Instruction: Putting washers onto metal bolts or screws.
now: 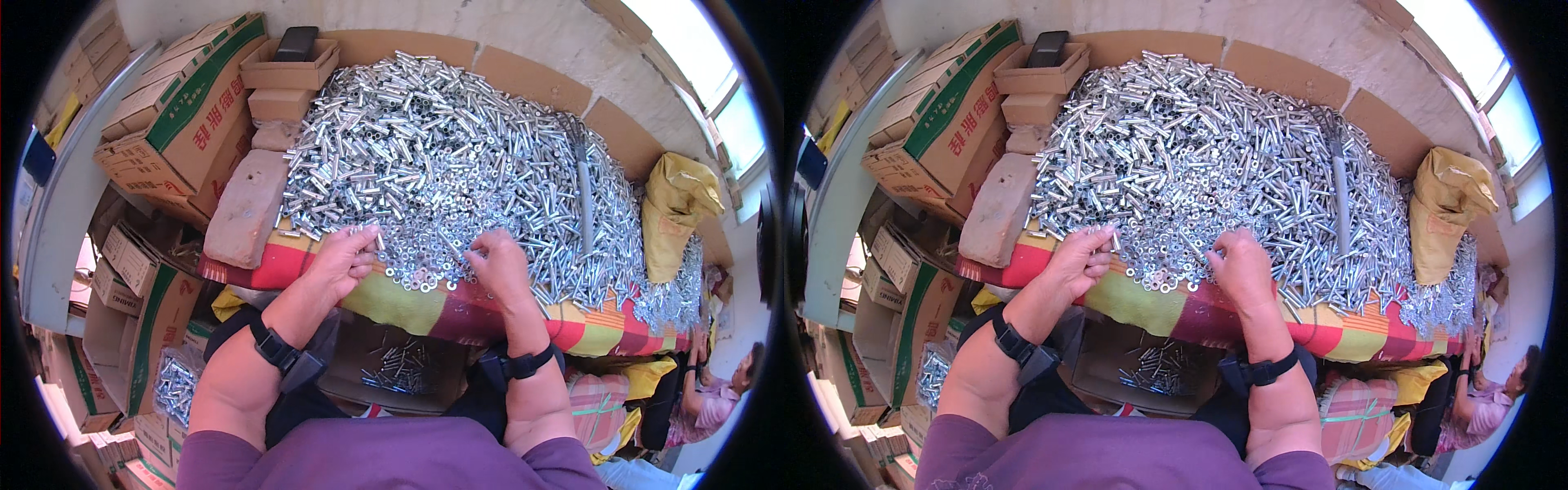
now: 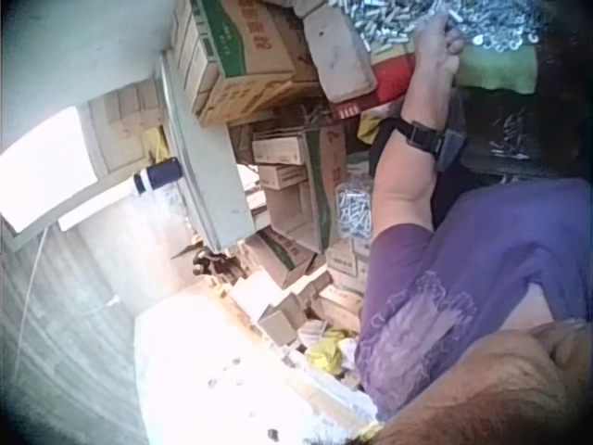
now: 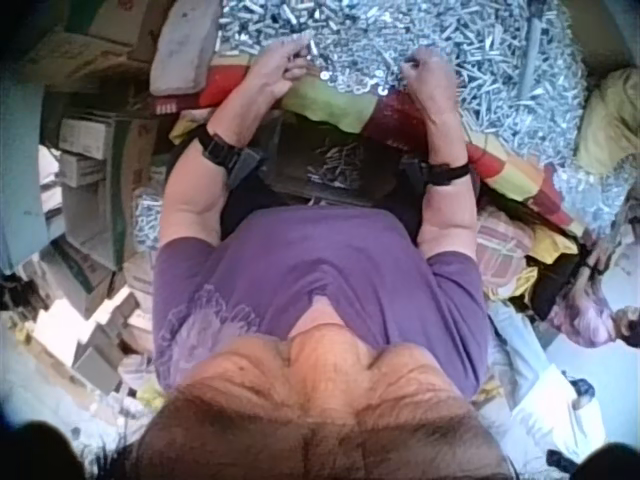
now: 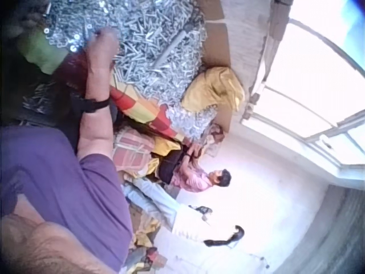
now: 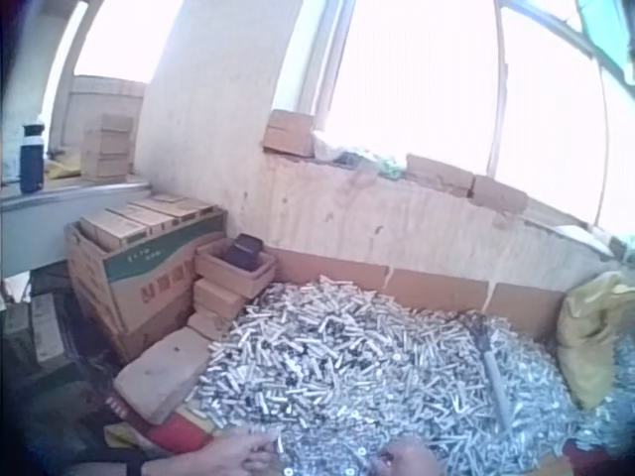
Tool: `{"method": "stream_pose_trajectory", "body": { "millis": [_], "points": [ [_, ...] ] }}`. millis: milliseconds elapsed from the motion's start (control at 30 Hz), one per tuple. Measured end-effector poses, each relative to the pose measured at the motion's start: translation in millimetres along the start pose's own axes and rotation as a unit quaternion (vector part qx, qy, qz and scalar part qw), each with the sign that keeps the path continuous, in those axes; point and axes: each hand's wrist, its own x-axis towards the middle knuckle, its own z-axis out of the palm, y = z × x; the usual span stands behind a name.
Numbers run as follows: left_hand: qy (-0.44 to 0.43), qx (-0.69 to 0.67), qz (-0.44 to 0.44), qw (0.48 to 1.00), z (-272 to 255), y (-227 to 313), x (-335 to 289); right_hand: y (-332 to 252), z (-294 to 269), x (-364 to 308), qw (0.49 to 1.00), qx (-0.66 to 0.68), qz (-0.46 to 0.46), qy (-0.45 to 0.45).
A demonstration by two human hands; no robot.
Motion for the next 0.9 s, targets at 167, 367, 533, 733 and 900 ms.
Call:
{"method": "stream_pose_trajectory", "body": {
  "millis": [167, 367, 533, 733, 900],
  "points": [
    [0.007, 0.043, 0.016, 0.999, 7, -7, 4, -10, 11, -3, 0.999, -0.023, -0.013, -0.041],
    [0.015, 0.018, 0.030, 0.999, 8, -9, 6, -21, 7, -9, 1.000, -0.003, -0.018, 0.011],
    [0.004, 0.004, 0.031, 1.000, 15, -14, 11, -14, 20, -10, 0.998, -0.028, -0.029, -0.052],
    [-0.017, 0.000, 0.030, 0.999, 21, -18, 17, -11, 13, -7, 1.000, 0.001, 0.002, -0.029],
    [-0.033, 0.010, 0.024, 0.999, 25, -22, 17, -13, -4, -8, 0.998, 0.047, 0.017, 0.047]
  ]
}}
